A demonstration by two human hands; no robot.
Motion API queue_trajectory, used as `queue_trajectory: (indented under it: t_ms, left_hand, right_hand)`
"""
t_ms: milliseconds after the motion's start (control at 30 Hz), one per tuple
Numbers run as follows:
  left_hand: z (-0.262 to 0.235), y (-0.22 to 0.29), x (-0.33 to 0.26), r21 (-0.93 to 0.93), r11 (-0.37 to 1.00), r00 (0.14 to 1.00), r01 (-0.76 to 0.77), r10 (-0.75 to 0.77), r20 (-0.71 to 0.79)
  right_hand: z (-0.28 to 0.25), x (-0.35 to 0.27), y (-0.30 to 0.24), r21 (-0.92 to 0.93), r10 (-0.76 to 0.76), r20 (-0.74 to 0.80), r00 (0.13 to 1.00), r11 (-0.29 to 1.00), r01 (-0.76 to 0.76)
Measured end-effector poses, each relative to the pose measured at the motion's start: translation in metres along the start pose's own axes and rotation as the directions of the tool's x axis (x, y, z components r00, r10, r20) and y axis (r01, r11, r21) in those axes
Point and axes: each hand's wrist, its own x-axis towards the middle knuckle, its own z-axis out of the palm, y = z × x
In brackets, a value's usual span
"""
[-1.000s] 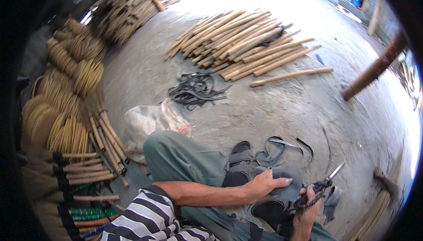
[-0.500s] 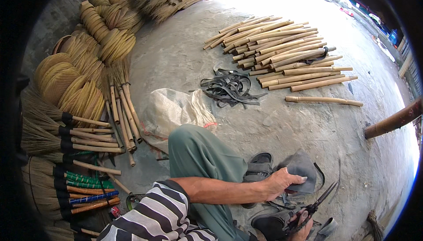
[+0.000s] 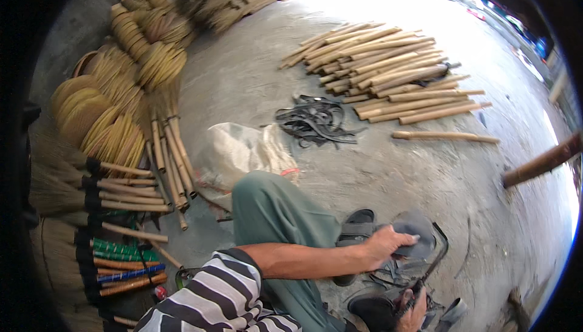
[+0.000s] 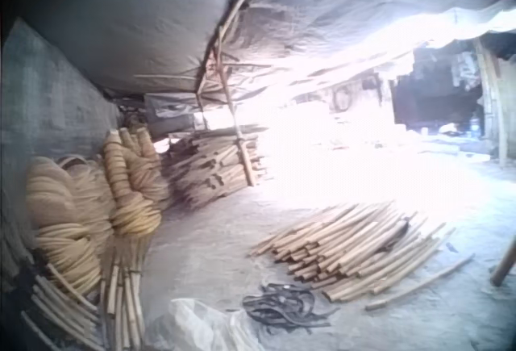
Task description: The person sits cross-legged on the floor and uses shears to cut a black rubber strip into smaller pieces. The person repeatedly repositions the strip and cuts it into short segments, accumulating cut pieces on the floor.
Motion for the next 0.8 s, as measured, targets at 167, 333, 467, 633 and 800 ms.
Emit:
queue_trajectory:
  t_ms: [167, 333, 467, 633, 800]
  left_hand:
    - [0.011, 0.021, -0.016, -0.024, 0.999, 0.999, -0.028, 0.030, 0.044]
    - [0.023, 0.036, -0.019, 0.080, 0.993, 0.996, -0.088, 0.087, 0.014]
    - [0.023, 0.038, -0.015, 0.119, 0.989, 0.997, -0.083, 0.084, 0.001]
    - [0.025, 0.032, -0.013, 0.152, 0.983, 0.989, -0.107, 0.120, -0.082]
    - [0.030, 0.021, -0.012, 0.261, 0.941, 0.972, -0.215, 0.232, -0.036]
  right_hand:
    - [-0.009, 0.001, -0.006, -0.163, -0.026, 0.044, 0.999, 0.986, 0.033]
    - [-0.011, -0.002, -0.010, -0.157, -0.099, 0.074, 0.992, 0.981, 0.110]
    - [-0.018, -0.002, -0.009, -0.345, -0.108, 0.118, 0.987, 0.928, 0.142]
    - [-0.019, -0.006, -0.006, -0.382, -0.120, 0.127, 0.985, 0.910, 0.160]
    - [-0.022, -0.007, -0.011, -0.436, -0.084, 0.182, 0.980, 0.886, 0.158]
